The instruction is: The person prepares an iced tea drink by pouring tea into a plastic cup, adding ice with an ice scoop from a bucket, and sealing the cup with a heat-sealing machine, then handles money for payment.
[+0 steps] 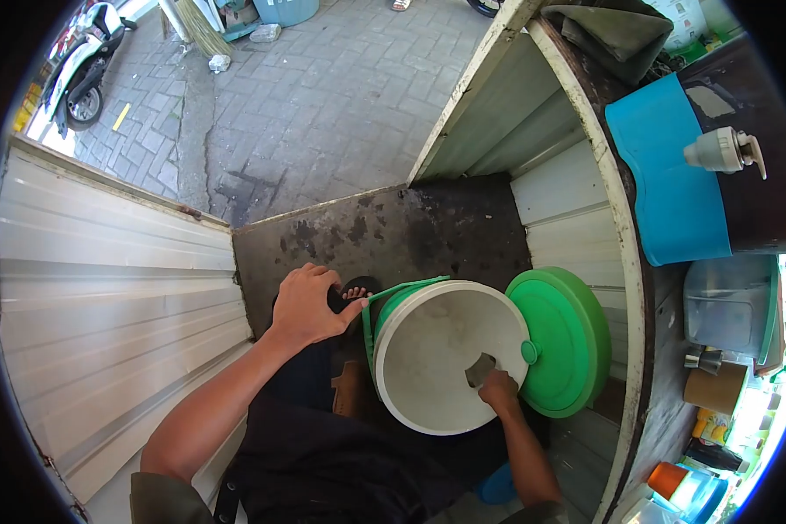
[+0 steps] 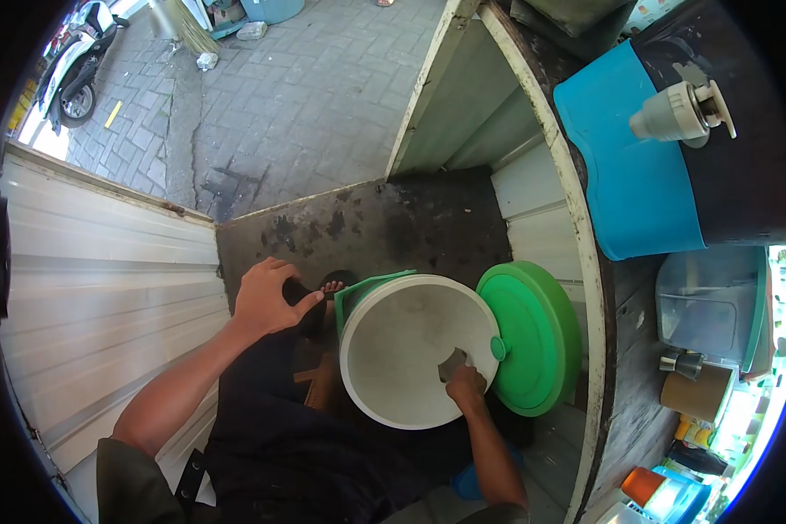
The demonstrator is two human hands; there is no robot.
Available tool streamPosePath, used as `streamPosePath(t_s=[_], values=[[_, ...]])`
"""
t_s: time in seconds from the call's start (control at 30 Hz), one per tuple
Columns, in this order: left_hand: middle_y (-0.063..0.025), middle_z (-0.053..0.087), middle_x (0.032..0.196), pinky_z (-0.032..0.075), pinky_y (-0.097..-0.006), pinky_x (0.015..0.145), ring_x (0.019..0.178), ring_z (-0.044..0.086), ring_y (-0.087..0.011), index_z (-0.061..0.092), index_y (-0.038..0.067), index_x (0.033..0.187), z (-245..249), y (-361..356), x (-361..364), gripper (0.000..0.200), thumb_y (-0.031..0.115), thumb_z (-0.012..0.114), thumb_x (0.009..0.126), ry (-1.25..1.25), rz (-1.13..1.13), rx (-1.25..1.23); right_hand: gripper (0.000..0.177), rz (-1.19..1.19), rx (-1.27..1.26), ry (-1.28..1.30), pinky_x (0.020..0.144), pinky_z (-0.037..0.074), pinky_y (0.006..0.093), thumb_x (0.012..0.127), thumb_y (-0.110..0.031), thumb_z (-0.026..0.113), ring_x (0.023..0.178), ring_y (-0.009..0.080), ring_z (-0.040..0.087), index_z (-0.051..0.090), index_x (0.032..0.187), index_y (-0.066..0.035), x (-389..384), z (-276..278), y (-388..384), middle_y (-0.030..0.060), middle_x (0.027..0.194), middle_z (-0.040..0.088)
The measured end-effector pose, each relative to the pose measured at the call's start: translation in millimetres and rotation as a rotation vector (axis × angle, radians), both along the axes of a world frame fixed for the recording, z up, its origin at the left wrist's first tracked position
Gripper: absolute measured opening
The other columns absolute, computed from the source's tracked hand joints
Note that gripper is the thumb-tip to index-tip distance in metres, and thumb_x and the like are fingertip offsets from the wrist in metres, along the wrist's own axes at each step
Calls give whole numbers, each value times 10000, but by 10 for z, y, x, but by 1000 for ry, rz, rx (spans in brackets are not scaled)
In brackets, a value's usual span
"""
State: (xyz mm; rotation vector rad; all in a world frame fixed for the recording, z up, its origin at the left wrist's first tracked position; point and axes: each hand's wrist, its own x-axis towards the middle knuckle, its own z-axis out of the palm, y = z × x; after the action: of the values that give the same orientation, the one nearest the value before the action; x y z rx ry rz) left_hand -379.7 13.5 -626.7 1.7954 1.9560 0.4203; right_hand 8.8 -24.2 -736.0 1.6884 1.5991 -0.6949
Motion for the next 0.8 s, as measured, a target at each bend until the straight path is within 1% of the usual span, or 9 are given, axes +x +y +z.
streamPosePath(t_s=[0.13, 0.2, 0.33, 0.5, 0.6, 0.67, 0.7, 0.77, 0.8], values=[[-117, 626, 812, 456, -386, 802, 858, 584, -279, 639, 21, 753, -4, -28, -98, 412, 424, 693, 685, -4, 50, 26, 266, 34, 74, 59, 797, 509, 400, 731, -161, 653, 937, 323, 627, 628, 958, -26, -39, -970, -229, 189, 1008, 628], [-118, 626, 803, 463, -386, 784, 842, 587, -281, 638, 19, 744, -27, -21, -128, 405, 416, 693, 685, 6, 67, 32, 301, 41, -15, 82, 803, 504, 406, 733, -198, 655, 941, 316, 621, 610, 979, -31, 18, -1504, -259, 183, 1024, 614], [-120, 626, 802, 472, -378, 765, 834, 592, -278, 640, 16, 738, -40, 9, -193, 404, 413, 697, 683, 2, 92, 3, 292, 55, -45, 277, 795, 501, 410, 742, -197, 640, 918, 340, 616, 608, 955, 0, 153, -1869, -212, 207, 996, 617], [-123, 627, 805, 475, -375, 773, 835, 595, -275, 644, 12, 749, -86, 45, -150, 422, 427, 695, 689, 6, 87, 8, 258, 70, -37, 459, 780, 495, 421, 747, -186, 632, 897, 366, 609, 632, 892, 28, -165, -1848, -315, 229, 949, 628], [-130, 620, 766, 488, -371, 713, 780, 600, -298, 629, 20, 719, -46, 78, -40, 375, 382, 724, 690, 4, 51, 67, 263, 119, 3, 617, 742, 503, 381, 750, -191, 644, 828, 305, 637, 639, 887, 34, -397, -1607, -132, 218, 855, 640], [-131, 621, 763, 489, -374, 720, 791, 604, -298, 632, 17, 719, -39, 72, 48, 409, 420, 700, 702, 26, 49, 50, 223, -95, -128, 775, 688, 496, 318, 792, -164, 632, 747, 202, 638, 642, 855, 50, -377, -1390, -91, 149, 750, 652], [-131, 621, 763, 489, -374, 720, 791, 604, -298, 632, 17, 719, -26, 89, 73, 409, 420, 700, 702, 23, 35, 61, 223, -105, -112, 774, 688, 496, 318, 792, -164, 632, 747, 202, 638, 642, 855, 50, -336, -1391, -133, 149, 750, 652], [-134, 625, 769, 488, -388, 729, 805, 607, -301, 635, 17, 716, -13, 99, 172, 437, 452, 678, 714, 32, 14, 12, 164, -482, -175, 1112, 652, 468, 267, 836, -116, 604, 697, 117, 598, 646, 846, 43, -221, -1324, -140, 69, 710, 644], [-134, 625, 769, 488, -388, 729, 805, 607, -301, 635, 17, 716, -17, 94, 215, 437, 452, 678, 714, 31, -3, 30, 164, -488, -150, 1118, 652, 468, 267, 836, -116, 604, 697, 117, 598, 646, 846, 43, -189, -1252, -145, 69, 710, 644]])
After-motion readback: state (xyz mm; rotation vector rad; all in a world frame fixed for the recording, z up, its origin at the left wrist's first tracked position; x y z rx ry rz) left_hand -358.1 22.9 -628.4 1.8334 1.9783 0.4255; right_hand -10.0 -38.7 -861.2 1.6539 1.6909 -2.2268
